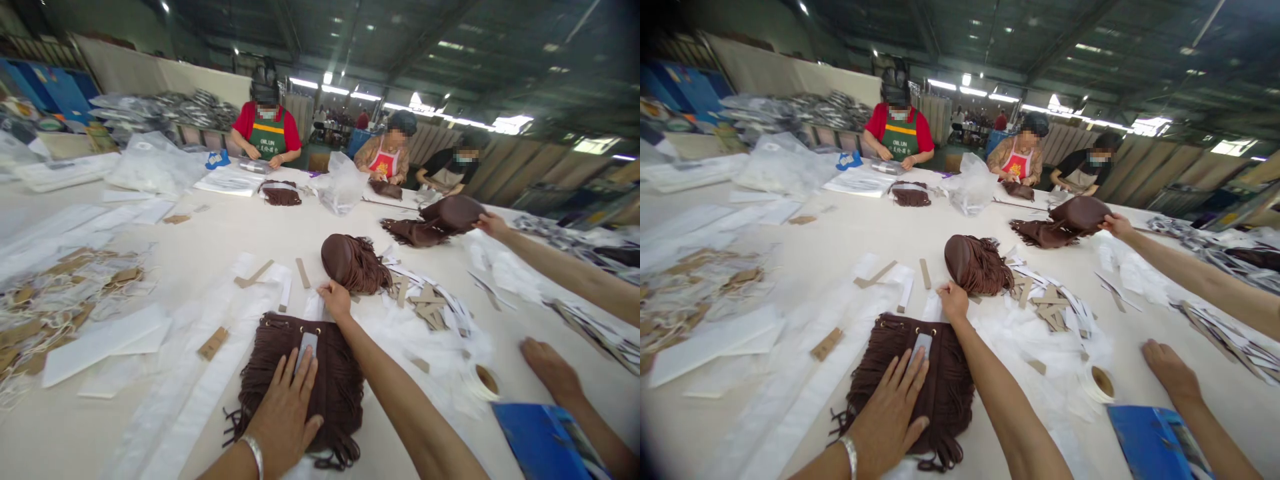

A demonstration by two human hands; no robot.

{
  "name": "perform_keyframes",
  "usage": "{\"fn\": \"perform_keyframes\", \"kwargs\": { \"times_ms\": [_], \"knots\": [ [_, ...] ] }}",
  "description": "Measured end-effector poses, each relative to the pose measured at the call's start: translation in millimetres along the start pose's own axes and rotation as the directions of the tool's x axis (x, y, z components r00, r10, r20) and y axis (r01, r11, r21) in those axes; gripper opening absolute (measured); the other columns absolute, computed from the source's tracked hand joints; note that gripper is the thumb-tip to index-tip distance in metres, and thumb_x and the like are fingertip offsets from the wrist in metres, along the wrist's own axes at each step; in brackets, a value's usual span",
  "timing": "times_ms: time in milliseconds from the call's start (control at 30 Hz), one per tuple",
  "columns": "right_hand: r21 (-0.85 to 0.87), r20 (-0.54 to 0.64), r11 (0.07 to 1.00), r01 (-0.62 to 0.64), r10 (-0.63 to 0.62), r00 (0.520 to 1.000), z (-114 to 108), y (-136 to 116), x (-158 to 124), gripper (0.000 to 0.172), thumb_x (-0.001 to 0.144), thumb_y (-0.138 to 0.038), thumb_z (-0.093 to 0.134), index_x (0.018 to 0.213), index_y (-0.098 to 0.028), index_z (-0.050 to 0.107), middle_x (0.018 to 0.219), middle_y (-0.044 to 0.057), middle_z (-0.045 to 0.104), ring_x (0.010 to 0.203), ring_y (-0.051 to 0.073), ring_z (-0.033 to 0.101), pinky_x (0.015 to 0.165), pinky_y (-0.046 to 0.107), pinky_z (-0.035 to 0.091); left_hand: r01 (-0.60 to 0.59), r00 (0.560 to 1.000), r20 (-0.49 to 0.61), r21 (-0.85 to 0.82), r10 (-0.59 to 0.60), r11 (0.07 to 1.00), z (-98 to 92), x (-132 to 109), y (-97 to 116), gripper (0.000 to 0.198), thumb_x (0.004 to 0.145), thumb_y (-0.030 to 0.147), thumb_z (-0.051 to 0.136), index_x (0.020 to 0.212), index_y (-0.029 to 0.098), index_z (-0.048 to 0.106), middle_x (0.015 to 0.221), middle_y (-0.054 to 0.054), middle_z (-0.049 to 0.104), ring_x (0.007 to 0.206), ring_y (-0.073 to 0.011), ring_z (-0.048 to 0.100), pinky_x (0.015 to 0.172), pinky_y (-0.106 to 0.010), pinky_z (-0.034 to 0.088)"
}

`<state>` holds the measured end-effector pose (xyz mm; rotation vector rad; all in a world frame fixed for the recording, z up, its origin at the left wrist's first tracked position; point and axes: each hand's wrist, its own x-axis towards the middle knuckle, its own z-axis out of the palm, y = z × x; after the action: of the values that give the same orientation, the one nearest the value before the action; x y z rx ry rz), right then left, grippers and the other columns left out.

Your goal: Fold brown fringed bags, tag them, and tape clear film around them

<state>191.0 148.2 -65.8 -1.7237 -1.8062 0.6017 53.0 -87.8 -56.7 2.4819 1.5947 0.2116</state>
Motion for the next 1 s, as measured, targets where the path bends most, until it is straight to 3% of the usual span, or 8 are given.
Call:
{"fn": "perform_keyframes", "kwargs": {
  "times_ms": [200, 433, 567, 667, 1000],
  "knots": [
    [0.068, -0.009, 0.987, 0.146, -0.146, 0.989, -30, -24, -25, 0.022, 0.083, -0.039, 0.055, 0.078, -0.020, 0.065, 0.073, -0.001, 0.067, 0.068, 0.014, 0.058, 0.066, 0.023, 0.040, -0.023, 1.000, -0.008, -0.026, 0.023, 0.999, -3.6, -2, 0, 0.078, 0.089, 0.048, 0.044, 0.152, 0.016, 0.011, 0.159, -0.010, -0.002, 0.146, -0.0327, 0.005, 0.117, -0.053, 0.010],
    [0.075, 0.033, 0.956, 0.284, -0.287, 0.957, -60, -39, -102, 0.021, 0.084, -0.037, 0.055, 0.076, -0.021, 0.066, 0.073, -0.001, 0.067, 0.070, 0.016, 0.058, 0.067, 0.024, 0.041, -0.026, 0.994, -0.109, -0.077, 0.017, 0.997, 6.2, -6, -4, 0.078, 0.087, 0.051, 0.049, 0.150, 0.016, 0.020, 0.159, -0.014, 0.013, 0.145, -0.0303, 0.013, 0.117, -0.049, 0.016],
    [0.050, 0.049, 0.949, 0.313, -0.315, 0.948, -57, -36, -139, 0.016, 0.087, -0.032, 0.054, 0.089, -0.025, 0.068, 0.082, -0.002, 0.070, 0.076, 0.015, 0.061, 0.071, 0.024, 0.043, -0.019, 0.987, -0.158, -0.133, -0.003, 0.991, 8.4, -7, -5, 0.078, 0.083, 0.048, 0.056, 0.148, 0.017, 0.026, 0.153, -0.017, 0.028, 0.144, -0.0289, 0.020, 0.116, -0.049, 0.021],
    [0.008, 0.051, 0.942, 0.335, -0.335, 0.941, -49, -30, -158, 0.016, 0.088, -0.029, 0.054, 0.087, -0.025, 0.069, 0.084, -0.001, 0.070, 0.079, 0.016, 0.061, 0.074, 0.026, 0.043, -0.032, 0.980, -0.197, -0.159, 0.000, 0.987, 10.6, -8, -6, 0.080, 0.080, 0.045, 0.060, 0.147, 0.018, 0.027, 0.150, -0.018, 0.032, 0.141, -0.0295, 0.025, 0.115, -0.050, 0.024],
    [-0.098, 0.037, 0.870, 0.483, -0.482, 0.875, -39, -21, -180, 0.019, 0.094, -0.025, 0.048, 0.091, -0.023, 0.067, 0.090, 0.003, 0.069, 0.089, 0.019, 0.059, 0.082, 0.030, 0.043, -0.086, 0.920, -0.392, -0.180, 0.008, 0.980, 40.3, -10, -14, 0.065, 0.080, 0.035, 0.059, 0.136, 0.014, 0.033, 0.146, -0.020, 0.038, 0.137, -0.0310, 0.034, 0.110, -0.052, 0.036]
  ]
}}
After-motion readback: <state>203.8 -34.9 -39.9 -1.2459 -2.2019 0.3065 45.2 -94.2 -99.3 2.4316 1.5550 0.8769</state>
